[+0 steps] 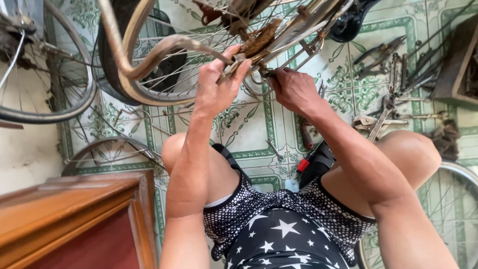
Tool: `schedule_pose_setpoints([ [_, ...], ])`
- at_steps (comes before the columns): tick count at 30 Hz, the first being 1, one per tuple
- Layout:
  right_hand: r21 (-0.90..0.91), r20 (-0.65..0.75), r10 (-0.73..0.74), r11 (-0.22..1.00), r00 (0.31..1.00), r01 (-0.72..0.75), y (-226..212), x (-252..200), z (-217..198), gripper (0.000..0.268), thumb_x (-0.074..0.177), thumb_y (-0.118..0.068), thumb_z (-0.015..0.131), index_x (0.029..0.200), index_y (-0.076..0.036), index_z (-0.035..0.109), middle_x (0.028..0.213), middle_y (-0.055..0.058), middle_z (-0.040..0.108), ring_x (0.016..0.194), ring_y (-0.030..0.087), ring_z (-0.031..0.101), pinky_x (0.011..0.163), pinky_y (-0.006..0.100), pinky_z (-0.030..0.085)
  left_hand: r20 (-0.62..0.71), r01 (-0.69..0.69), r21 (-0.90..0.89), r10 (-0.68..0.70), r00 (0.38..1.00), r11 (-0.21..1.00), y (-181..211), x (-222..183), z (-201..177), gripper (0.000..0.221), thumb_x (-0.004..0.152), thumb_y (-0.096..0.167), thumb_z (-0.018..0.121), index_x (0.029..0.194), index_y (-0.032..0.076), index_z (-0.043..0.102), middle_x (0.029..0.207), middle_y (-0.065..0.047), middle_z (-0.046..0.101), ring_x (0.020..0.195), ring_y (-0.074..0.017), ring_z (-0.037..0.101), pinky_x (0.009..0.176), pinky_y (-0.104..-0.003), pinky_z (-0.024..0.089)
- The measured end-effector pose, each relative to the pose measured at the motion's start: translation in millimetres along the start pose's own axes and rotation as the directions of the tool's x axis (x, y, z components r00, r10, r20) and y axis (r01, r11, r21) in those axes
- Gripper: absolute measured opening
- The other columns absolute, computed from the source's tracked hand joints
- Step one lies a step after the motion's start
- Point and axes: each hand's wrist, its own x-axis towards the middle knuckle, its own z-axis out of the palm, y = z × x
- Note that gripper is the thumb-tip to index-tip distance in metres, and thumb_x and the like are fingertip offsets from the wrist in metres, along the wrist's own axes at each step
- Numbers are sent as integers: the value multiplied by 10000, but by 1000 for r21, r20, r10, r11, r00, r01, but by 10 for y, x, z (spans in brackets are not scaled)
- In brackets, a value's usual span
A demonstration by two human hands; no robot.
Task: The person holds a metal component by hand while loosening a bolt with a wrench on a bicycle wheel. They then remove the component and continue using the wrench to loosen another bolt on the axle.
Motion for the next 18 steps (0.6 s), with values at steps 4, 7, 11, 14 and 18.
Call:
schedule_pose_setpoints([
  [4,48,26,44,998,999,-45,-44,14,-5,271,1047,-272,531,987,-29,635,874,172,676,708,403,651,650,529,505,-19,-23,-61,22,1000,998,-53,-2,28,487,999,278,751,1358,-26,625,828,-66,772,719,-74,705,657,-258,562],
  [7,-12,12,23,1000,1000,-23,-46,44,-37,296,1063,-284,541,967,-18,627,867,175,670,679,398,649,649,522,505,8,48,-35,-48,999,998,-43,9,13,503,983,285,746,1357,-27,622,740,-88,736,657,-97,680,620,-274,540],
  [11,-60,41,52,997,998,-50,-31,60,-73,294,1073,-296,537,973,-34,629,793,150,656,637,364,638,609,501,499,-33,-12,-6,11,999,1000,-21,0,18,474,979,287,744,1321,-27,649,766,-84,740,647,-101,699,620,-274,548],
  [14,-71,71,60,996,996,-55,-7,66,-60,307,1087,-303,526,972,-33,616,763,137,638,595,337,620,579,488,492,-35,-25,7,25,999,1000,-36,11,26,470,981,287,748,1319,-26,656,765,-78,737,646,-112,696,632,-276,549],
  [18,-19,-15,-29,999,999,29,3,94,6,283,1084,-280,529,979,-31,610,803,139,641,590,332,604,565,484,484,-25,-24,-10,23,999,1000,-46,9,29,491,984,300,755,1326,-36,647,725,-76,720,643,-120,689,629,-279,546],
])
